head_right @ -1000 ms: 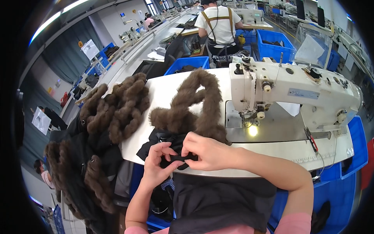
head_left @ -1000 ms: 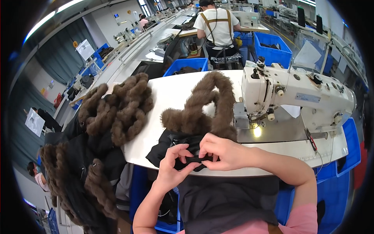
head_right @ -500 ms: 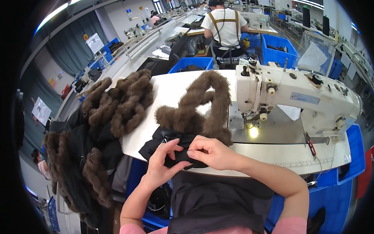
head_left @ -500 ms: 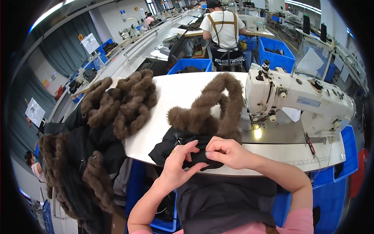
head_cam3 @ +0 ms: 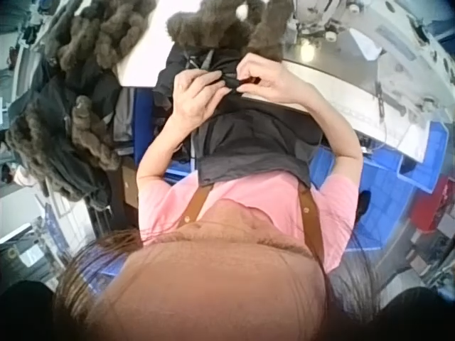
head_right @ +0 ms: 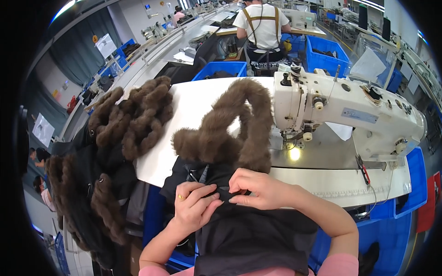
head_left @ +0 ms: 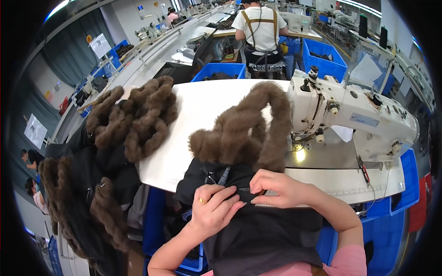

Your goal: Sewing fur trim onto black fabric or leather pieces using an industrial sewing machine.

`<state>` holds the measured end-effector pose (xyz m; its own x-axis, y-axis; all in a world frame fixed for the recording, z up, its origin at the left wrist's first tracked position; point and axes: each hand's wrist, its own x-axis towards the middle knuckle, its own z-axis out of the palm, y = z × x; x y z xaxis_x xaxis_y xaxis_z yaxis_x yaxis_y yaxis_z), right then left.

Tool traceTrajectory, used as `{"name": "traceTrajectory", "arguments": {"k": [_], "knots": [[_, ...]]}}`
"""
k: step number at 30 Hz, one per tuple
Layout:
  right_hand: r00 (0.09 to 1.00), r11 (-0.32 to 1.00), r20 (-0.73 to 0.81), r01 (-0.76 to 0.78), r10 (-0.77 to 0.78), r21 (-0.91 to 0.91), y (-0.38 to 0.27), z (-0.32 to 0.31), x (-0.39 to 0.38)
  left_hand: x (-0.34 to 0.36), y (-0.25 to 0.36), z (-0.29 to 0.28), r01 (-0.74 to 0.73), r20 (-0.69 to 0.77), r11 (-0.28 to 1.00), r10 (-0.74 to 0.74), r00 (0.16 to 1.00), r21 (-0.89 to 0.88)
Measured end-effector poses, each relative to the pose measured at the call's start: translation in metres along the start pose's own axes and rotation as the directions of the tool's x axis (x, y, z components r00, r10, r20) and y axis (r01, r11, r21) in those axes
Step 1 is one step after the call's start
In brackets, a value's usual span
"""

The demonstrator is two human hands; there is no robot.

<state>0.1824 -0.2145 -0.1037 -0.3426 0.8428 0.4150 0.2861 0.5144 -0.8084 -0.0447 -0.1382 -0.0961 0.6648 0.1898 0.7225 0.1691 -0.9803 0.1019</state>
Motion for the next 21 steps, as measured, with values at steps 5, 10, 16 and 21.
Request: {"name": "traceTrajectory", "arguments": {"k": [5, 10, 16, 21], "knots": [[0.991, 0.943, -0.076, 0.084, -0.114, -0.321, -0.007, 0.005, -0.002, 0.019, -0.01, -0.009, 0.099, 0.149, 0.988, -0.08, 0.986, -0.122], [0.951, 0.825, -0.043, 0.244, -0.307, -0.509, -0.013, 0.011, 0.0, 0.042, -0.015, -0.026, 0.178, 0.363, 0.959, -0.089, 0.927, -0.22], [0.922, 0.782, -0.04, 0.302, -0.384, -0.546, -0.01, 0.011, -0.003, 0.054, -0.021, -0.027, 0.261, 0.523, 0.911, -0.061, 0.85, -0.319], [0.874, 0.667, 0.014, 0.382, -0.486, -0.64, -0.001, 0.014, -0.008, 0.045, -0.024, -0.023, 0.127, 0.449, 0.944, 0.026, 0.893, -0.306]]}}
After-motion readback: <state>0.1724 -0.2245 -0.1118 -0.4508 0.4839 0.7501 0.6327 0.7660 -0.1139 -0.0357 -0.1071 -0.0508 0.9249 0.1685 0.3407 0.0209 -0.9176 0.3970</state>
